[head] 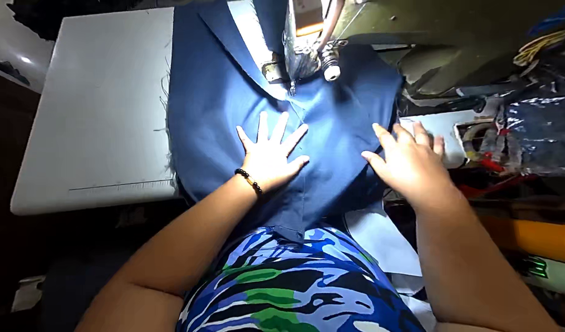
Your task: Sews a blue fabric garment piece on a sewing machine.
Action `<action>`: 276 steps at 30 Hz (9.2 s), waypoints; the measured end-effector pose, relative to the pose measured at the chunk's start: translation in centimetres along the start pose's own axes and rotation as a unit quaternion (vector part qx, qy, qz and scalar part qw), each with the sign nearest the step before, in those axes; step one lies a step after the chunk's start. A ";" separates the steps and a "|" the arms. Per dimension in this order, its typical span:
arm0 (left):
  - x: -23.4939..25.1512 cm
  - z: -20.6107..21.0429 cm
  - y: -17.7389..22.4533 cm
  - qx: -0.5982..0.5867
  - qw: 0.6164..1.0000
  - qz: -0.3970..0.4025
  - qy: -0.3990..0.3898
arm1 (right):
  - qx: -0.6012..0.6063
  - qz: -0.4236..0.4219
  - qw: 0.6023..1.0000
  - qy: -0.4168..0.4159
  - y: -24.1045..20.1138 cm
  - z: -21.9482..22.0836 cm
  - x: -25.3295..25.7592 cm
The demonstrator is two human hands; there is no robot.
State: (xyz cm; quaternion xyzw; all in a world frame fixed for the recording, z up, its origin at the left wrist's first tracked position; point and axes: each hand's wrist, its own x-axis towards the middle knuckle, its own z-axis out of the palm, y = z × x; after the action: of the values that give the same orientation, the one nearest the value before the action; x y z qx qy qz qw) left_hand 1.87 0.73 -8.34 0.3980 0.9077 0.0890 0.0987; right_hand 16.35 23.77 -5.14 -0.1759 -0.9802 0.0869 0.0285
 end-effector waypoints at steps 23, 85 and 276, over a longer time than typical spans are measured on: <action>6.6 -2.6 -5.4 0.018 0.995 -0.092 0.023 | 0.086 -0.107 0.990 0.009 -4.3 3.4 9.0; 9.1 -1.6 -5.9 -0.283 0.905 0.242 0.206 | 0.280 -0.175 0.941 0.079 -8.7 5.5 6.9; 1.4 -0.5 -0.3 -0.071 0.991 0.041 0.103 | 0.191 -0.387 0.879 0.203 -4.2 6.6 -2.5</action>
State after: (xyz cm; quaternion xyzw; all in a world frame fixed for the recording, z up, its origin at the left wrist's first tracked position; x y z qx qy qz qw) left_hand 0.61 1.56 -8.07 0.4155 0.8875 0.1971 0.0290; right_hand 16.72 17.96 -10.98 0.2126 -0.9071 0.2169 0.2914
